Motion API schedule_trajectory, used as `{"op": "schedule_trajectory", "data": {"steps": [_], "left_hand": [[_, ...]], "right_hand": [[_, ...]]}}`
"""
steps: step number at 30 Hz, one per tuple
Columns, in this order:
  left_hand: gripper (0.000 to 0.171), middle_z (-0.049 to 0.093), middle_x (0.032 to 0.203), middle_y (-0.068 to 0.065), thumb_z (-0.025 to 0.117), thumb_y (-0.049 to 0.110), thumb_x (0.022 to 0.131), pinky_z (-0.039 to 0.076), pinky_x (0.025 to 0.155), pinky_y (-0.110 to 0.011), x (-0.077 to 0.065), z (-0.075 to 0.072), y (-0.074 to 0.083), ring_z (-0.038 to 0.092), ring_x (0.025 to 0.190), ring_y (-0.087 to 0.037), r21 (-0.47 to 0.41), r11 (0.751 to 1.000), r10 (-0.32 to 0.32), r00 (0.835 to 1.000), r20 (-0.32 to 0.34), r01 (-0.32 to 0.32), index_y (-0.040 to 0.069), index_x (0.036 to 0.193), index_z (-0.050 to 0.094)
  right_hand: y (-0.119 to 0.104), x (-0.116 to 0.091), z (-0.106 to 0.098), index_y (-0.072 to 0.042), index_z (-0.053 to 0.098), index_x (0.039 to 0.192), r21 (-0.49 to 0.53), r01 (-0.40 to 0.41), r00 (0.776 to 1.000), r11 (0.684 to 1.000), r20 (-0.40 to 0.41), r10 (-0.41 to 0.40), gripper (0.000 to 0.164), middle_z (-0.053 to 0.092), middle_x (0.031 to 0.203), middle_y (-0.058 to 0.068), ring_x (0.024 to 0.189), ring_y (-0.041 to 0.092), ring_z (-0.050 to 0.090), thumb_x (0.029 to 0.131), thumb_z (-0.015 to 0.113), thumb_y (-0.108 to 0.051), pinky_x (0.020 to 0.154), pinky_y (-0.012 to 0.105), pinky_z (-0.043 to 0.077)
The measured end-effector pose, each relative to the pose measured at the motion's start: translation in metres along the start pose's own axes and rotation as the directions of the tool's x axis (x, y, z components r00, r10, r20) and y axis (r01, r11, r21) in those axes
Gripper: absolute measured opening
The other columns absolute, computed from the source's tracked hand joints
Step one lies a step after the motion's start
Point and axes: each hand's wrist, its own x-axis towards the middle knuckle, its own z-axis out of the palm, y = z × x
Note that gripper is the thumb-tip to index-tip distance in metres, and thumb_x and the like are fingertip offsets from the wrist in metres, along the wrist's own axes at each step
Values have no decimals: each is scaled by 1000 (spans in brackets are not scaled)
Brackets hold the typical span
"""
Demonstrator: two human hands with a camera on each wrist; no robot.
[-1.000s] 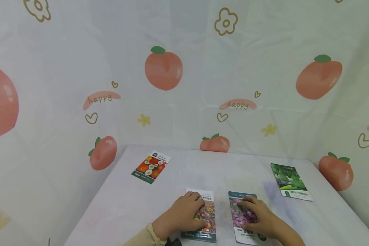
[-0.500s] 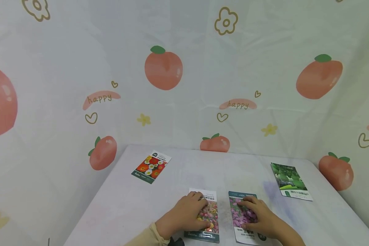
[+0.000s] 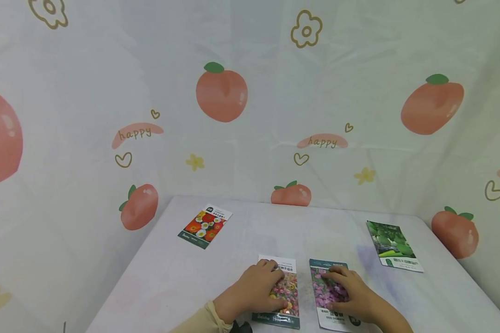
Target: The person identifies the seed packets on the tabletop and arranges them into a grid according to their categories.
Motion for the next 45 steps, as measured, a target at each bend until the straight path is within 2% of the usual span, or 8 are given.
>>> {"op": "schedule_trajectory", "data": {"steps": [8, 16, 27, 45], "left_hand": [[57, 66, 130, 0, 70, 66, 91, 58, 92, -36, 2, -2, 2, 61, 122, -19, 18, 1000, 7, 1000, -3, -7, 24, 130, 72], [58, 65, 131, 0, 70, 66, 90, 58, 93, -37, 1, -2, 5, 61, 124, -20, 16, 1000, 0, 1000, 3, 0, 24, 130, 72], [59, 66, 127, 1, 69, 67, 91, 57, 91, -34, 5, 1, 6, 61, 121, -18, 40, 999, 23, 1000, -14, -23, 23, 130, 72], [57, 65, 124, 0, 68, 68, 91, 56, 83, -32, 9, 2, 15, 60, 114, -18, 56, 998, 34, 999, -37, -32, 23, 126, 72]], "right_hand": [[0, 1, 0, -14, 63, 145, 2, -19, 1000, 1000, 2, 19, 69, 51, 149, 22, 128, 50, 51, 85, 89, -39, 95, 72, 48], [1, 0, 1, -13, 64, 144, -5, -5, 1000, 1000, -5, 5, 69, 52, 149, 23, 127, 49, 52, 85, 89, -38, 94, 71, 48], [1, 1, -1, -14, 63, 145, 7, -27, 1000, 1000, 9, 27, 69, 51, 150, 23, 130, 51, 50, 85, 89, -38, 96, 73, 47], [-2, -1, 0, -14, 64, 144, -3, -4, 1000, 1000, -14, 4, 68, 51, 149, 22, 129, 50, 51, 86, 88, -40, 96, 72, 48]]}}
